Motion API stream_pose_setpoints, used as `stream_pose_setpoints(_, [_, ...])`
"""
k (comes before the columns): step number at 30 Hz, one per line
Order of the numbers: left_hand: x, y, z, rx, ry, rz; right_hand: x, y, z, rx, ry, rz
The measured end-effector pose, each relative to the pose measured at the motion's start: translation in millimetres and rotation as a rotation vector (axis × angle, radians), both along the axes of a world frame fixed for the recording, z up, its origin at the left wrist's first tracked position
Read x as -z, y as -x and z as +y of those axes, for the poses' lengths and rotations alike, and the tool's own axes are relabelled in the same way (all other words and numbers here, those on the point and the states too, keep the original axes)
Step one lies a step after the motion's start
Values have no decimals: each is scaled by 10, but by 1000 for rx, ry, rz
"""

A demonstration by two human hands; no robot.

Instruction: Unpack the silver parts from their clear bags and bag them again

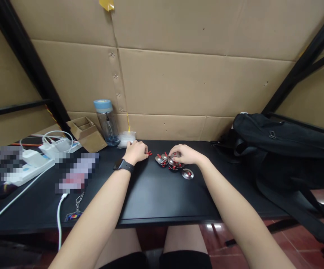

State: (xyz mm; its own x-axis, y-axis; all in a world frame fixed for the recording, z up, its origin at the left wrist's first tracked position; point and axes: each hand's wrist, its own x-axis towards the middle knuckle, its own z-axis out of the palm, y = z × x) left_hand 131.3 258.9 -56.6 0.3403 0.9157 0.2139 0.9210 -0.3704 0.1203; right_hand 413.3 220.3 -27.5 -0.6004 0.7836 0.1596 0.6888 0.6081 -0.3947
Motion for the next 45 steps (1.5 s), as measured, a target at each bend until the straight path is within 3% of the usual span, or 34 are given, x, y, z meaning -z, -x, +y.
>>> stream_pose_setpoints(6, [-10, -7, -26, -14, -61, -76, 10, -87, -10, 56, 68, -122])
stream_pose_setpoints(10, [-63, -99, -97, 16, -130, -133, 29, -114, 24, 84, 151, -57])
stream_pose_setpoints(13, [-113, -174, -155, 53, -157, -194, 17, -121, 42, 115, 122, 32])
stream_pose_setpoints(17, [-135, -262, -228, 188, -130, -360, -28, -132, 38, 109, 101, 228])
stream_pose_setpoints(23, [-94, -396, -297, 523, -13, -702, -23, -40, -15, 29, 362, 647])
stream_pose_setpoints(26, [-91, -462, -330, 616, 54, -800, 20, 22, -24, 13, 452, 770])
stream_pose_setpoints(31, [-151, -500, -389, 617, -7, -763, 21, 12, -26, -35, 517, 849])
stream_pose_setpoints(39, [-239, -242, -298, 444, -138, -823, -12, -226, 36, -14, 511, 938])
stream_pose_setpoints(45, [-192, -388, -374, 572, -72, -781, 42, -177, 76, -6, 496, 964])
